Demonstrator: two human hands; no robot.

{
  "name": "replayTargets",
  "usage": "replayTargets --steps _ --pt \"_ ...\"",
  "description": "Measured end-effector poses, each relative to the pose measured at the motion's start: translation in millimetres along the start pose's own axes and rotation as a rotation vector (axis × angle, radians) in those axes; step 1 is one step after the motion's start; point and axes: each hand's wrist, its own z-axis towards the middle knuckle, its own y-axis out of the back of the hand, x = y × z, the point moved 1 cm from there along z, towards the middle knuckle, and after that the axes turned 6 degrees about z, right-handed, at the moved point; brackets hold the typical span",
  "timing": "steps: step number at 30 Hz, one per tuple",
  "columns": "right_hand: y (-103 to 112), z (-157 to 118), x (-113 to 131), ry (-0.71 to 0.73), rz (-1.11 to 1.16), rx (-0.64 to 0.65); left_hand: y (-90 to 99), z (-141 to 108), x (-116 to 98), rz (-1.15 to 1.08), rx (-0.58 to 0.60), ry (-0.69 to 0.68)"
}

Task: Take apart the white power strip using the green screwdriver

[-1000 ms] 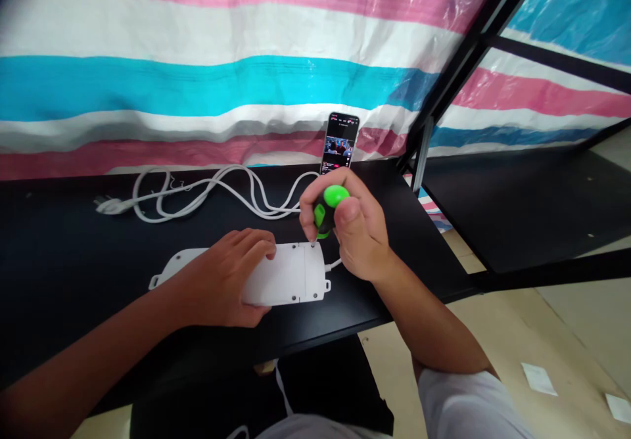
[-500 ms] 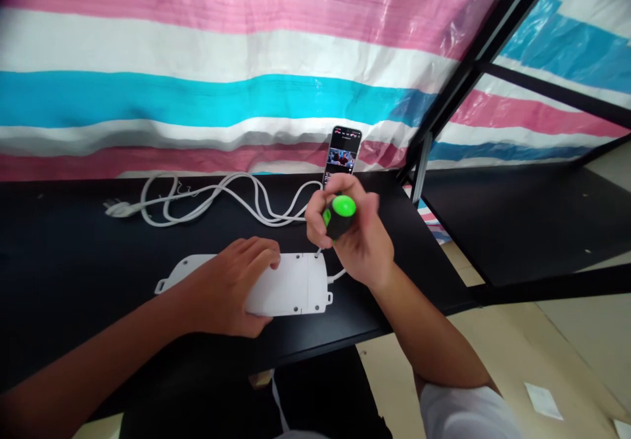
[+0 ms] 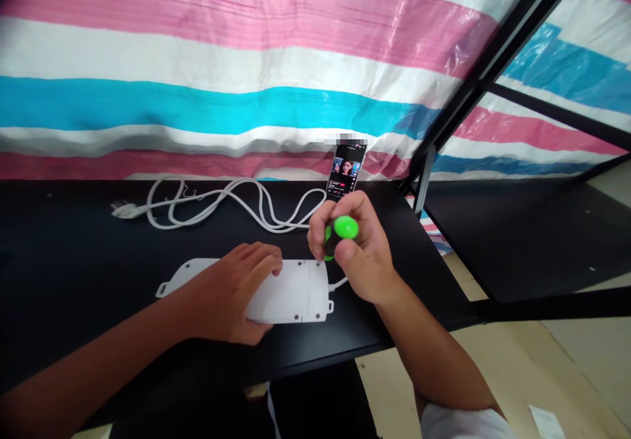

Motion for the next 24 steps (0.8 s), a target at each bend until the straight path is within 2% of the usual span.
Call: replayTargets --steps 4,9,13,15,18,24 --pt "-1 0 0 -0.070 -0.030 -0.019 0.4 0 -1 0.003 -0.001 -0.002" --pt "-2 1 -1 0.009 0.039 0.012 1.0 1 -1 0.006 -0.006 -0.003" --pt "-2 2 -2 -0.041 -0.071 -0.068 1.0 1 -1 0.004 -0.005 0.007" --pt "-2 3 1 -0.054 -0.051 -0.100 1.0 1 -2 0.006 -0.007 0.008" --pt "-2 3 7 0.000 0.035 -0.114 1.1 0 -2 0.002 -0.015 0.009" --pt "-2 2 11 0.028 0.042 -0.068 0.3 1 0 -0.003 0.000 0.004"
